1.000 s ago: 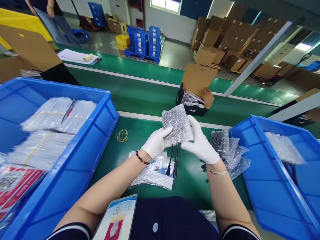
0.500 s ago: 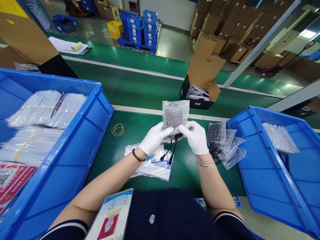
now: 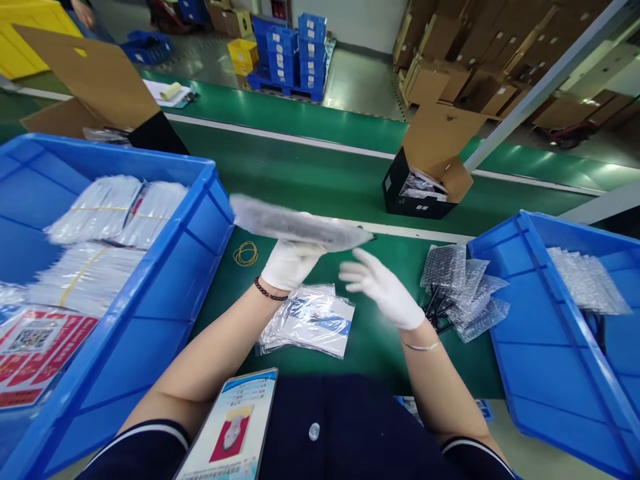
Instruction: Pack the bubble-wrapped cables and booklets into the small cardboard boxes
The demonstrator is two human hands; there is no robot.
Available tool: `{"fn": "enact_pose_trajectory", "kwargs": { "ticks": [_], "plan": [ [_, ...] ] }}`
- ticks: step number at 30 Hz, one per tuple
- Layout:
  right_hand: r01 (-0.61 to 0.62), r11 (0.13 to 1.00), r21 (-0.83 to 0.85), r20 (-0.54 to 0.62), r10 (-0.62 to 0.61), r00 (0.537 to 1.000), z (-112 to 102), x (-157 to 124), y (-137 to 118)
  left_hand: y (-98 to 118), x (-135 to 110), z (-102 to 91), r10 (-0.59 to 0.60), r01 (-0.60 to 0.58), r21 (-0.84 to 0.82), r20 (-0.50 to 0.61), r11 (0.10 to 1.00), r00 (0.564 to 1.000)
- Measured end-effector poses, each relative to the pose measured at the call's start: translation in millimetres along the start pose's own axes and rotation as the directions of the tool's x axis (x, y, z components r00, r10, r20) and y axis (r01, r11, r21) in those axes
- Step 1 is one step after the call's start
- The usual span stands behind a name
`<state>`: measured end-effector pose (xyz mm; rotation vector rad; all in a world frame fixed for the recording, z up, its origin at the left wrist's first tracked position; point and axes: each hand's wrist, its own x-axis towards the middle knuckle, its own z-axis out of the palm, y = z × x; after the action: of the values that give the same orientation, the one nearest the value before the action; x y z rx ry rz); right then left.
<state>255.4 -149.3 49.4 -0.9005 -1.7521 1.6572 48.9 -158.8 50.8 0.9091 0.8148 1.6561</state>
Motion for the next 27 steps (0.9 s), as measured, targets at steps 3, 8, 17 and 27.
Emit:
{"fn": "enact_pose_trajectory", "kwargs": {
  "ticks": [3, 8, 17, 27],
  "plan": [
    [0.172, 0.972, 0.158, 0.000, -0.174, 0.985, 1, 11, 2, 2, -13, 2.6, 0.088, -0.087, -0.017, 0.168, 0.996, 0.982],
    [0.290, 0.927, -0.236, -0.059, -0.312, 0.948, 18, 21, 9, -14, -24, 16.8, 0.093, -0.109, 0.382, 0.062, 0.918, 0.994],
    [0.193, 0.972, -0.135, -0.565, -0.236, 0.790, -26, 8, 25, -30, -26, -16.5, -0.588, -0.205, 0.975, 0.212, 0.080, 0.781],
    [-0.019, 0.891, 0.454, -0.330, 0.188, 0.925, -19, -20, 65, -10, -15, -45.6, -0.491, 0.043, 0.971, 0.080, 0.234, 0.868]
  ]
}}
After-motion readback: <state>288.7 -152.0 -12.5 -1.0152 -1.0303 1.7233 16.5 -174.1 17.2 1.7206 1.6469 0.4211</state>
